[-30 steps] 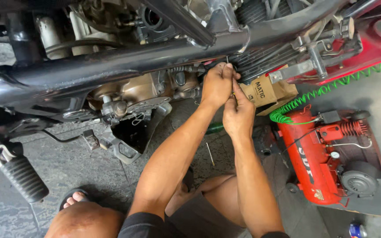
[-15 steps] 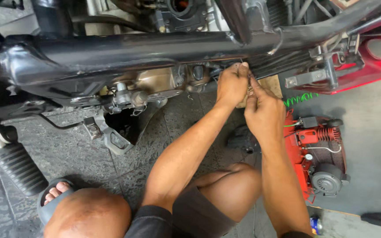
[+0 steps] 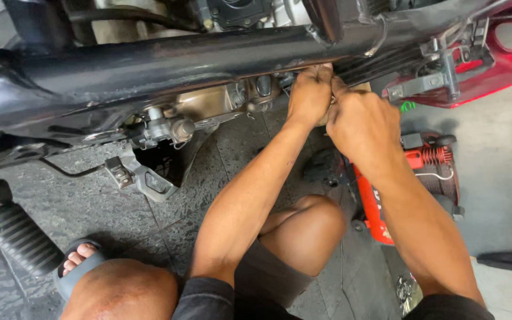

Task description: The person uses a yellow-handled screwdriver to tighten or adjust a screw on the motorcycle engine area. They hold the frame with the left hand while turning the screwdriver with the right hand, repeating the action across several spots near the engine and frame.

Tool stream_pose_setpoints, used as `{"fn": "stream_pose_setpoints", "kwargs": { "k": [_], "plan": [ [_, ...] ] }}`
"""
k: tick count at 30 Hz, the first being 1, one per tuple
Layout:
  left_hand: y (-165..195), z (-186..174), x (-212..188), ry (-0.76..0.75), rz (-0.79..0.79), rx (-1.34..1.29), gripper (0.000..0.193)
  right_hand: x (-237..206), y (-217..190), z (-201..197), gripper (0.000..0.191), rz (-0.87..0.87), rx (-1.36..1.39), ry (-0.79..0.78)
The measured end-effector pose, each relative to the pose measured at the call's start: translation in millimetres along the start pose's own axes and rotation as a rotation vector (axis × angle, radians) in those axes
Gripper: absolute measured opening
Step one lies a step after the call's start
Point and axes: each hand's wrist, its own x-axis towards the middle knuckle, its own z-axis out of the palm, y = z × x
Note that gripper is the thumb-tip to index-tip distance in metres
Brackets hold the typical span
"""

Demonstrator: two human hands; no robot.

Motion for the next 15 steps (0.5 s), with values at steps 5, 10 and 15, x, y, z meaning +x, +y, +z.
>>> {"fn": "stream_pose_setpoints", "kwargs": {
  "k": [5, 10, 15],
  "plan": [
    [-2, 0, -12, -0.055, 0.057, -0.06, 0.042, -22, -4, 13, 0.053, -0.033, -0.121, 0.112],
    [-12, 1, -4, -0.033, 0.155, 0.002, 0.043, -21, 2, 34, 0.063, -0.006, -0.052, 0.12],
    [-15, 10, -11, 0.026, 0.151, -0.031, 0.044, -27, 16, 38, 0.057, -0.07, -0.006, 0.187]
  ]
}}
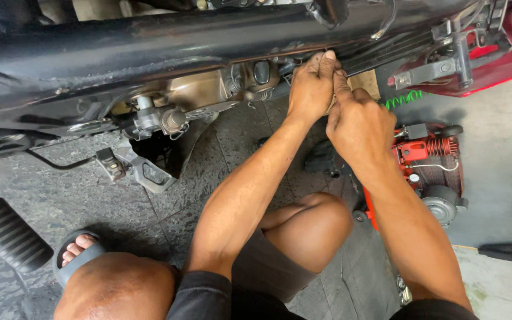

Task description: The person uses a yellow-handled screwdriver to tighten or adjust a screw on the motorcycle engine area. They hold the frame with the left hand while turning the screwdriver with the right hand, repeating the action across several spots near the engine and frame.

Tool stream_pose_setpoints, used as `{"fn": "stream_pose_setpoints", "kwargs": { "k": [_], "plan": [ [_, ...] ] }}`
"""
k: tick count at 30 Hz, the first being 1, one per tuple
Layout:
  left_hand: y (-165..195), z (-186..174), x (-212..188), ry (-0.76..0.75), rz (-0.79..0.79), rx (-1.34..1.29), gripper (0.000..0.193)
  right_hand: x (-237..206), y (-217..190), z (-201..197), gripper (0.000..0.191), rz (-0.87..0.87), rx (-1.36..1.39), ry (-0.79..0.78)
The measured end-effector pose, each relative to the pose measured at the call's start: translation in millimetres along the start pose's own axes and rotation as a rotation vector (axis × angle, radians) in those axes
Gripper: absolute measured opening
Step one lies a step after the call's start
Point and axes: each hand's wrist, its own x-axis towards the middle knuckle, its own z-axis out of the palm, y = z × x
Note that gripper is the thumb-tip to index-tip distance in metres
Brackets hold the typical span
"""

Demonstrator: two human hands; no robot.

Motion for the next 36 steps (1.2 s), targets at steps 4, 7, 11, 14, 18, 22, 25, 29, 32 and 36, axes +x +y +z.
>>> {"fn": "stream_pose_setpoints", "kwargs": {
  "k": [4, 7, 11, 14, 18, 22, 25, 29, 32, 36],
  "plan": [
    [3, -3, 0, -0.059, -0.132, -0.055, 0.043, -1, -11, 0, 0.057, 0.057, -0.067, 0.011],
    [3, -6, 4, -0.079, -0.148, 0.015, 0.045, 7, -18, -3, 0.055, 0.069, -0.089, -0.032],
    [8, -3, 6, -0.035, -0.211, 0.0, 0.044, 22, -7, -17, 0.052, 0.062, 0.114, -0.122],
    [17, -7, 2, -0.034, -0.247, -0.031, 0.042, 21, -9, -29, 0.05, 0.049, 0.162, -0.132],
    [29, -18, -6, -0.045, -0.133, -0.087, 0.046, 19, -19, -42, 0.051, 0.039, 0.093, -0.142],
    [33, -30, -9, -0.063, -0.116, -0.109, 0.045, 13, -41, -33, 0.051, 0.058, -0.045, -0.11],
    [34, -36, -9, 0.002, 0.018, 0.004, 0.047, 8, -46, -26, 0.051, 0.052, -0.081, -0.078],
    [44, -30, -13, -0.031, -0.104, -0.031, 0.047, 14, -29, -35, 0.05, 0.065, 0.029, -0.166],
    [52, -31, -15, -0.052, -0.234, -0.133, 0.049, 25, -25, -43, 0.035, 0.074, 0.076, -0.209],
    [59, -41, -24, -0.07, -0.205, -0.217, 0.051, 22, -39, -44, 0.024, 0.043, -0.057, -0.248]
  ]
}}
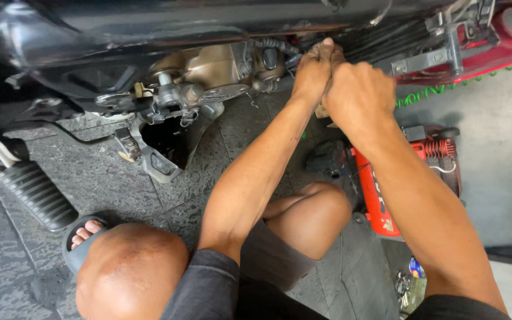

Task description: The person uses a yellow-handled screwdriver to tighten or adjust a screw on the motorcycle engine area. They hold the frame with the left hand while turning the screwdriver with the right hand, repeating the action across several spots near the engine and frame.

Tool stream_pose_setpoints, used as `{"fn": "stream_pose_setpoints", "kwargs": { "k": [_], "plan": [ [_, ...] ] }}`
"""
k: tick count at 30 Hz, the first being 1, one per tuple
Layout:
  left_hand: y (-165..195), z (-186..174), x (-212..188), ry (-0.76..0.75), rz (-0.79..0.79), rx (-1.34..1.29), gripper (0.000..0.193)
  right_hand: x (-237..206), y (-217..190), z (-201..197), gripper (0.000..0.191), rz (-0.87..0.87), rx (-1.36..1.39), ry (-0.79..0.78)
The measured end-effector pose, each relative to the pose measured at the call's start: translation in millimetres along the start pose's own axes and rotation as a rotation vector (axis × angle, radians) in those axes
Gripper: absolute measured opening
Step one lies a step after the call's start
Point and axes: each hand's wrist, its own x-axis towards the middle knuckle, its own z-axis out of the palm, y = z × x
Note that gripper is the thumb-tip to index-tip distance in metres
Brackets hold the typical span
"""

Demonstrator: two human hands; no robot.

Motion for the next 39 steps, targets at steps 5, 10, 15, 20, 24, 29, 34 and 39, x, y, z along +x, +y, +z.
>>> {"fn": "stream_pose_setpoints", "kwargs": {
  "k": [5, 10, 15, 20, 24, 29, 34, 39],
  "plan": [
    [1, -6, -5, -0.01, 0.143, 0.077, 0.052, -13, -10, 10, 0.027, 0.05, -0.093, -0.039],
    [5, -14, -2, -0.026, 0.141, 0.091, 0.05, -12, -25, 13, 0.05, 0.024, -0.037, 0.166],
    [7, -12, -3, -0.015, 0.03, 0.119, 0.051, 4, -8, -17, 0.04, 0.05, 0.266, 0.049],
    [6, -19, -1, -0.118, 0.01, -0.162, 0.052, 7, -22, 3, 0.032, 0.101, -0.009, -0.042],
    [3, -29, -2, -0.1, 0.098, 0.0, 0.054, -2, -31, 22, 0.05, 0.033, -0.09, 0.031],
    [2, -34, 8, -0.145, 0.055, 0.006, 0.053, 3, -35, 14, 0.053, 0.051, -0.015, 0.097],
    [6, -30, 12, -0.087, -0.107, 0.011, 0.057, 18, -22, -7, 0.036, 0.077, 0.113, -0.077],
    [5, -30, 12, -0.052, -0.012, -0.072, 0.049, 24, -16, -18, 0.038, -0.085, 0.465, 0.041]
  ]
}}
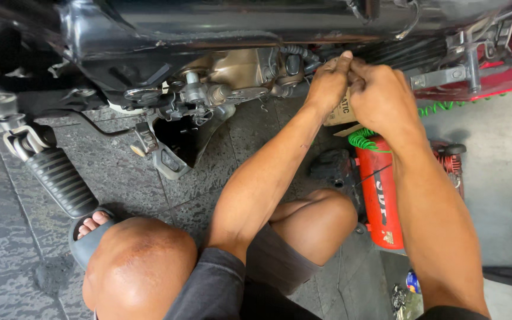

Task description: The person uses a yellow-handled screwdriver to tighten or adjust a screw on the motorcycle engine area. They hold the frame with the left hand while turning the screwdriver with the right hand, repeating the action across several spots near the engine and frame.

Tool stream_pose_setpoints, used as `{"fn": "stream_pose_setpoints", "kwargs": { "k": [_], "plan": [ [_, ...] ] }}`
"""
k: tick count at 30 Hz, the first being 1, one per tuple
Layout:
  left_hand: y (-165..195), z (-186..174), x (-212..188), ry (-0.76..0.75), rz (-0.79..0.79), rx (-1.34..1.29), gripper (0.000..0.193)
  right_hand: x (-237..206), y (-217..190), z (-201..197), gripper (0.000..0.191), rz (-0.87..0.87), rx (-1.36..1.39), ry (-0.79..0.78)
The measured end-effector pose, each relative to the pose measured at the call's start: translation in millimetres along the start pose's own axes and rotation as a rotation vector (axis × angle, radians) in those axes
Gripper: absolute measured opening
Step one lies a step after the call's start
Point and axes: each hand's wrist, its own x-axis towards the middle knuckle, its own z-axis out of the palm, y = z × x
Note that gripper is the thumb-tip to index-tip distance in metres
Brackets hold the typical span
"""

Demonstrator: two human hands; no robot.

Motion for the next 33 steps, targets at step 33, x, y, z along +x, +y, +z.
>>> {"fn": "stream_pose_setpoints", "kwargs": {
  "k": [33],
  "plan": [
    [-71, 5, 13, -0.002, 0.019, 0.519, 0.024, -99, 73, 163, 0.034, 0.566, 1.21, 0.461]
  ]
}}
